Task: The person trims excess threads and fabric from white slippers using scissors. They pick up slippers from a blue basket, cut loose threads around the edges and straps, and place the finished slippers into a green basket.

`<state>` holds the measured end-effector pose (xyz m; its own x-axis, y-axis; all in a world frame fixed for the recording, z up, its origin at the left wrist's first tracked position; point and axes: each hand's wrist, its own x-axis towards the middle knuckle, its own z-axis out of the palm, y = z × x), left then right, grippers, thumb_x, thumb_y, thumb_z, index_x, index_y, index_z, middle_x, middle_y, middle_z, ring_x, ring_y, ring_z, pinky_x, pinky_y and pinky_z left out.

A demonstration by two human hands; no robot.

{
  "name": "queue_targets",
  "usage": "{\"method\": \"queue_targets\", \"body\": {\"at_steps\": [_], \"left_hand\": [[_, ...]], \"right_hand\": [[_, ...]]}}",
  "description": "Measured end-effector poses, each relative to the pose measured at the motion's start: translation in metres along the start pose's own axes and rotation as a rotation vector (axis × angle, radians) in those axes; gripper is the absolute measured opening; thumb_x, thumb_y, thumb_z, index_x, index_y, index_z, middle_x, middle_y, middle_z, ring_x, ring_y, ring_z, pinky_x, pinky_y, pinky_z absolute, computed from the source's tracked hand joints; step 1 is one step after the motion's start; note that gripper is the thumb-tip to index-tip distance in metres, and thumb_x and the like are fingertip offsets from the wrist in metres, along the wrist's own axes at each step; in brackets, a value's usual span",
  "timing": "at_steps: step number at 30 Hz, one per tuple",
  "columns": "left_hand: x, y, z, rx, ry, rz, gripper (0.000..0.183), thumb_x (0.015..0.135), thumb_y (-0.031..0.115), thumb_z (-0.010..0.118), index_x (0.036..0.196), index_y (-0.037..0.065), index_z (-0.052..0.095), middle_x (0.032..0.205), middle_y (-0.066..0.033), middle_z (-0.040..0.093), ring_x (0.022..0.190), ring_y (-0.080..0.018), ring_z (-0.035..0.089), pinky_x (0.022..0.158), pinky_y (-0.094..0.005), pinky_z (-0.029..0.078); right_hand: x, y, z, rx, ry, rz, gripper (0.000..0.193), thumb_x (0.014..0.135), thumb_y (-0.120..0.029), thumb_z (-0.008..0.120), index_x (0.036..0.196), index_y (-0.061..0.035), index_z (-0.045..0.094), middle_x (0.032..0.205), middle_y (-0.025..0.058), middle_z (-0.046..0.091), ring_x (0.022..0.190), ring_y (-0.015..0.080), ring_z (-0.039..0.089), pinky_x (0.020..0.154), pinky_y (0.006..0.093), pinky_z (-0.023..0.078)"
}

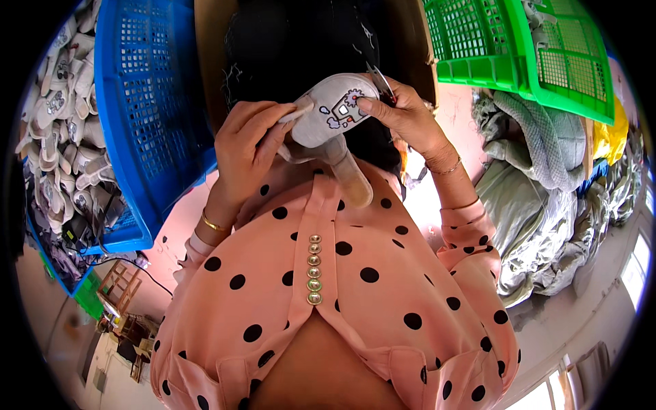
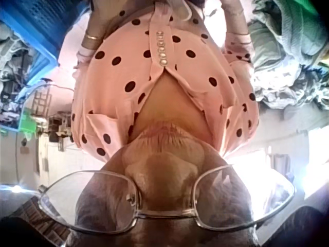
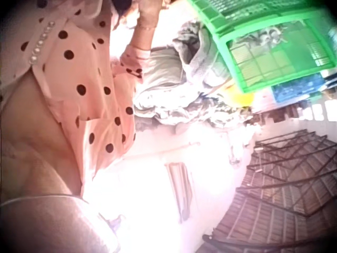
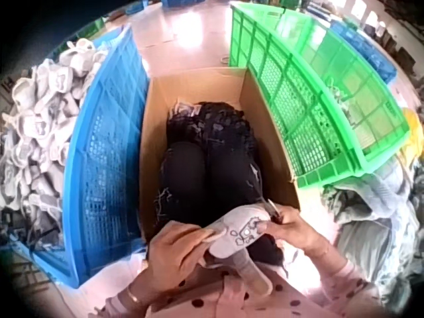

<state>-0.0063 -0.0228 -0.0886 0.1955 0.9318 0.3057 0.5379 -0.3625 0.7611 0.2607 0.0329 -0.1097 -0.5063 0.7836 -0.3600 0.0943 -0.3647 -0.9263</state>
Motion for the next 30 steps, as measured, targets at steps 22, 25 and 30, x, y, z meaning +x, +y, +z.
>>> {"method": "queue_targets", "body": {"at_steps": [22,25,30], "left_hand": [[-0.018,-0.003,0.01,-1.017,-0.147,-0.925,0.023,0.092,0.011,0.064,0.11,-0.003,0.069,0.089,-0.0037,0.07,0.077,-0.0054,0.06,0.07,-0.0186,0.047],[-0.017,0.001,0.009,-1.033,-0.126,-0.963,0.024,0.092,0.011,0.064,0.11,-0.002,0.07,0.087,-0.003,0.069,0.073,-0.0049,0.057,0.066,-0.0187,0.046],[-0.022,-0.002,0.011,-1.065,-0.119,-0.964,0.024,0.091,0.012,0.064,0.109,-0.002,0.07,0.082,-0.0024,0.067,0.068,-0.0054,0.054,0.063,-0.0187,0.044]], "right_hand": [[-0.018,-0.014,0.053,-1.337,0.199,-0.396,0.043,0.088,-0.051,0.062,0.082,-0.0088,0.057,0.056,0.0048,0.057,0.049,0.023,0.059,0.044,0.0328,0.045],[-0.018,-0.015,0.054,-1.335,0.201,-0.388,0.043,0.089,-0.051,0.062,0.079,-0.0093,0.057,0.055,0.0046,0.056,0.048,0.0229,0.059,0.044,0.0328,0.045],[-0.017,-0.017,0.056,-1.349,0.187,-0.403,0.042,0.088,-0.05,0.063,0.077,-0.0097,0.058,0.054,0.0044,0.055,0.048,0.0228,0.058,0.043,0.0329,0.044]]}}
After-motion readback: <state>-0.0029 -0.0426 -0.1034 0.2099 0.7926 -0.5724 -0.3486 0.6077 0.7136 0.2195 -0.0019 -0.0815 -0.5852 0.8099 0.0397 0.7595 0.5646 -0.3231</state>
